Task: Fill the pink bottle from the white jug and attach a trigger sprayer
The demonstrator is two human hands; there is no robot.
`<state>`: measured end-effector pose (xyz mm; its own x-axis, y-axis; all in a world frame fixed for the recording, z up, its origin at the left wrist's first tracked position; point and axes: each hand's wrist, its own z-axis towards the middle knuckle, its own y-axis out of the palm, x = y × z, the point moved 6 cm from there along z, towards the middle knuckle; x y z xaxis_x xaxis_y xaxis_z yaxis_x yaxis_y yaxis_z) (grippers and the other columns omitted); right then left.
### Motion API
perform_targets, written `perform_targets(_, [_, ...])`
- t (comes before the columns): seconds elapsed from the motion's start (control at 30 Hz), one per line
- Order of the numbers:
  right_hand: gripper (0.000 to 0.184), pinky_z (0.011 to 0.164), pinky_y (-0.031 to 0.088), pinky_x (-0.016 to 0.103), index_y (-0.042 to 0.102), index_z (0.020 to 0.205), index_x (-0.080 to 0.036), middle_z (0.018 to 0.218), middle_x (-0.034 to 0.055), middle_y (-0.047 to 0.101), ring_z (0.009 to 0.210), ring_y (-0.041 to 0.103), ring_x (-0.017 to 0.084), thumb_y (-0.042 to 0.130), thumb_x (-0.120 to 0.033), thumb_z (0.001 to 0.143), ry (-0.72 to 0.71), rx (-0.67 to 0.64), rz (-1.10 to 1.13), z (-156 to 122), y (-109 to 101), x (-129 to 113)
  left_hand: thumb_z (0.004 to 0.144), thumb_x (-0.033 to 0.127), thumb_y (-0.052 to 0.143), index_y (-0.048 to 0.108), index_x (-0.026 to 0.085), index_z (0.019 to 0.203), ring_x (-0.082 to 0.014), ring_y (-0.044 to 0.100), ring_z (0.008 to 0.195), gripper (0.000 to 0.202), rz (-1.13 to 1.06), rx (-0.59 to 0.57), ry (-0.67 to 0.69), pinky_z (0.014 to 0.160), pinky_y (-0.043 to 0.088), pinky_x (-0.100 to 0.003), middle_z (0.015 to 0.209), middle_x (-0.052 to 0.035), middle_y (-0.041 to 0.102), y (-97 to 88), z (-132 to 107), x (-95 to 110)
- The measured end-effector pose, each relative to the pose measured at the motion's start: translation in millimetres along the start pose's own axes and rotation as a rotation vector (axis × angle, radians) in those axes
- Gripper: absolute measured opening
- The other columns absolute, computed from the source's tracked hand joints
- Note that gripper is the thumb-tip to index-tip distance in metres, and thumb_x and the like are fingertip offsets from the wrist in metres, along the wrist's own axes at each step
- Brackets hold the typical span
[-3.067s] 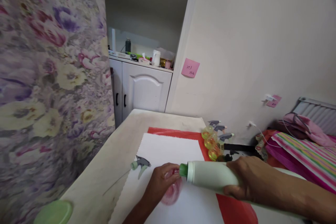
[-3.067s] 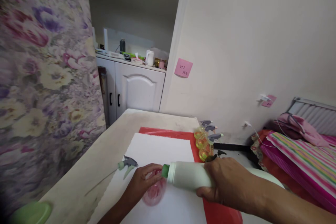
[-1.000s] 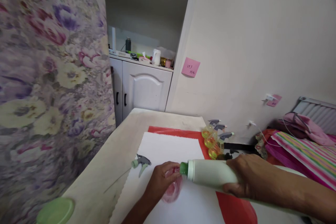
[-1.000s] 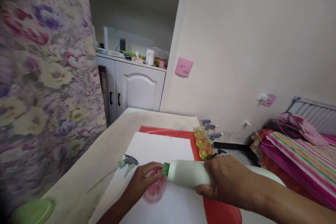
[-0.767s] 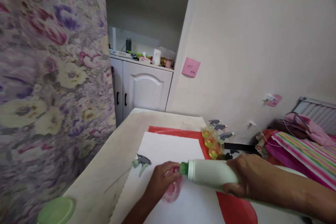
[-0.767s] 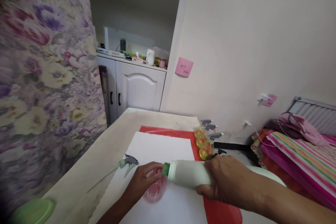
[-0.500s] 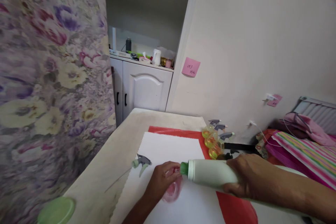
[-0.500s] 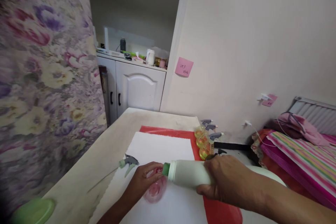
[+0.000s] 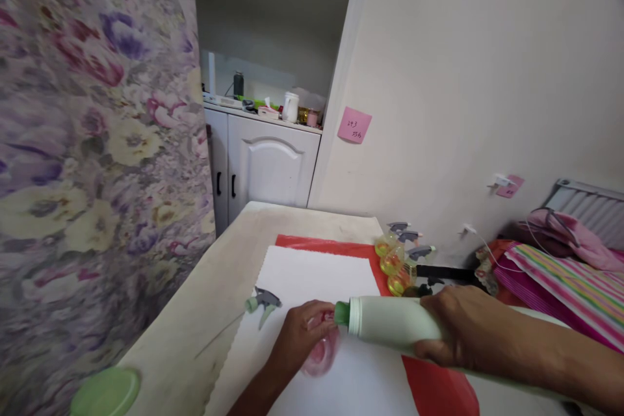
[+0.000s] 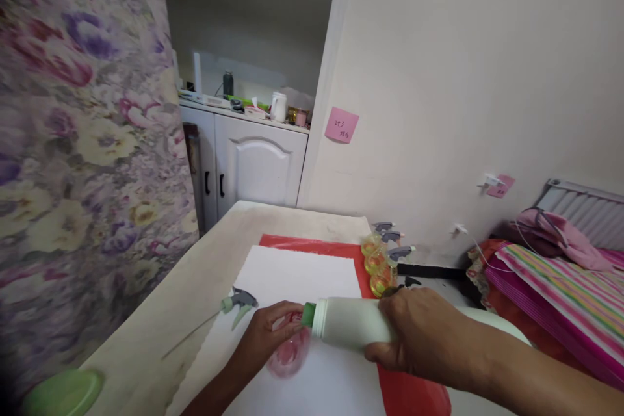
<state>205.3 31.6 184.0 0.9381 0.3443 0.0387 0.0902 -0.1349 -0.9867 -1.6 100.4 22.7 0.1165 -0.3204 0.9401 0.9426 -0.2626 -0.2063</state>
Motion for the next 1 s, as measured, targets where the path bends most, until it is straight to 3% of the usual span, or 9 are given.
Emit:
perform_targets(0.37, [0.027,0.056,0.039,0.033,0.071,0.086,-0.021,0.078,0.0117,0.076,0.069,0.070,0.030,0.061,-0.044,0.076,0.014,-0.005,-0.038,0.0,-0.3,-0.5,0.077,0.024,0.067,0.076,0.023,0.092,-0.0222,0.068,0.089,0.017,-0.015,0.009,0.019,0.082,0.048,-0.030,0.094,-0.0046,0.077,-0.4,-0.4,-3.1])
perform_targets(1.0, [0.025,0.054,0.035,0.031,0.071,0.083,-0.019,0.076,0.0123,0.075,0.065,0.069,0.029,0.062,-0.042,0.076,-0.013,0.029,-0.005,-1.2,-2.9,0.2,0.077,0.023,0.066,0.076,0.023,0.091,-0.0220,0.067,0.087,0.017,0.007,0.012,0.012,0.081,0.048,-0.030,0.092,-0.0045,0.077,0.5,-0.7,-0.7])
